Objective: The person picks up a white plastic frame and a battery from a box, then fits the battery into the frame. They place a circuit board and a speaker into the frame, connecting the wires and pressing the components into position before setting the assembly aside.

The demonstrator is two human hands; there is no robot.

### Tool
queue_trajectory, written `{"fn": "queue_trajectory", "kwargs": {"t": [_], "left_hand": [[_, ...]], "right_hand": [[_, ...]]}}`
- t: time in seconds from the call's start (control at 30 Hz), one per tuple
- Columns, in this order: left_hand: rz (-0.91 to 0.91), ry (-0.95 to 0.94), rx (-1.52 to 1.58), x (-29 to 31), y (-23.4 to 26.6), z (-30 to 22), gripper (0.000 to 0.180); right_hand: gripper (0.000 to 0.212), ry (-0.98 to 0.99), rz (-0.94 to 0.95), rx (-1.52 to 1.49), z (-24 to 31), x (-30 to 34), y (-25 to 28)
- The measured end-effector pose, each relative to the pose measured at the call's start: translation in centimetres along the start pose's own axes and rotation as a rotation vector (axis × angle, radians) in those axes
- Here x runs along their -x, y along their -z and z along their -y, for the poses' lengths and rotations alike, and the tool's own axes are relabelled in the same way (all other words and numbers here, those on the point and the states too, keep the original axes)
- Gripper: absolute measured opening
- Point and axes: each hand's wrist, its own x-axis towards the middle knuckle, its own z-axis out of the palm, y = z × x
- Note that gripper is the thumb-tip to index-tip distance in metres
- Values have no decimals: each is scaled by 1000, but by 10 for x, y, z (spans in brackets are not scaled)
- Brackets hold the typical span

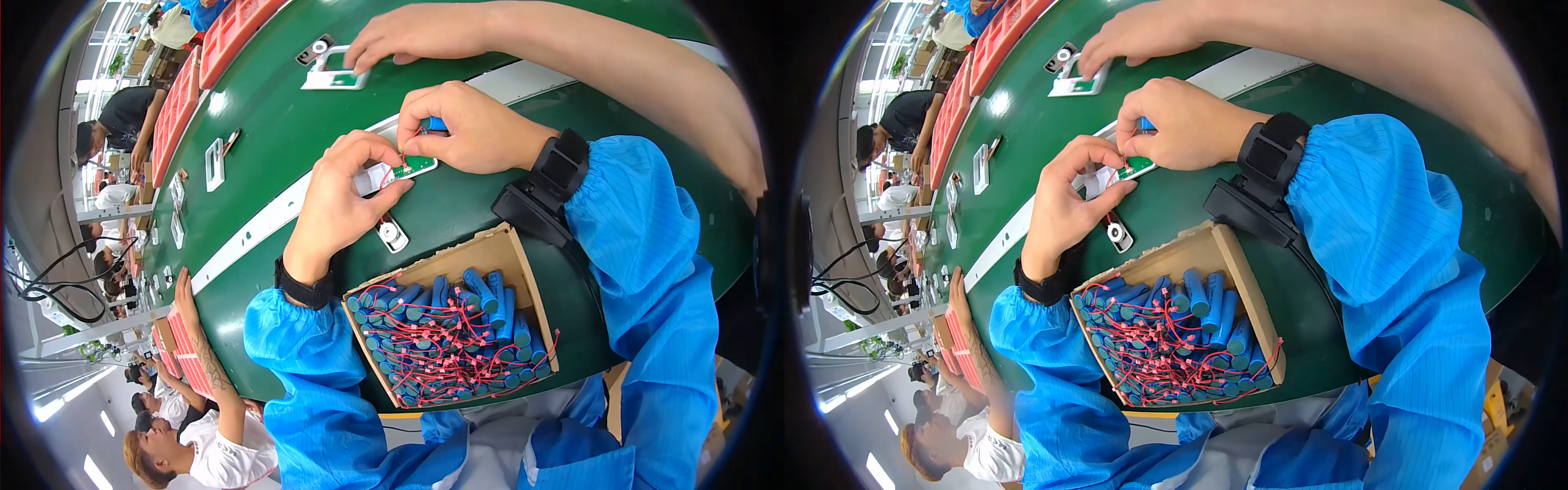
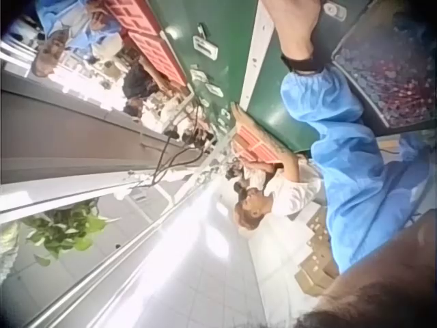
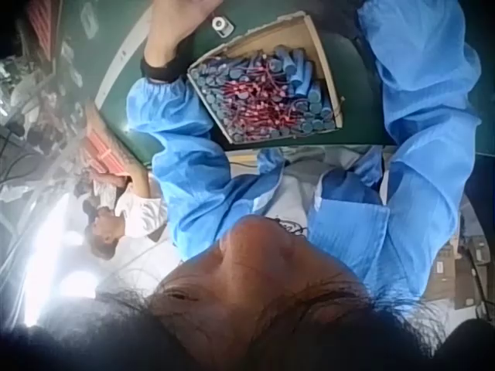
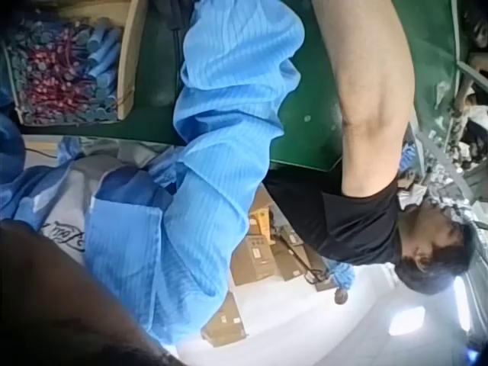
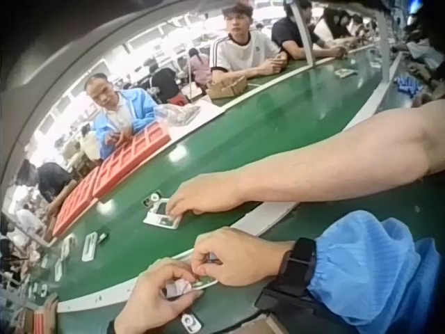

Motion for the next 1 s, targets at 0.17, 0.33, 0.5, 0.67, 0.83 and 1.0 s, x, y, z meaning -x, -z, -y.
{"fn": "queue_trajectory", "kwargs": {"t": [0.17,0.33,0.5,0.67,0.83,1.0], "left_hand": [[8,-8,10,4,-6,7,28],[6,-10,-8,5,-6,9,28],[5,-11,-12,4,-7,9,27],[8,-17,-12,2,-8,8,27],[26,-9,-29,1,-9,6,27],[19,-12,-12,-1,-11,4,27]], "right_hand": [[5,51,-23,50,-9,3,-7],[5,49,-21,32,-12,3,-10],[5,55,-17,58,-11,3,-10],[4,78,-17,75,-13,5,-8],[4,78,-37,104,-14,8,-10],[4,78,-41,111,-11,10,-6]]}}
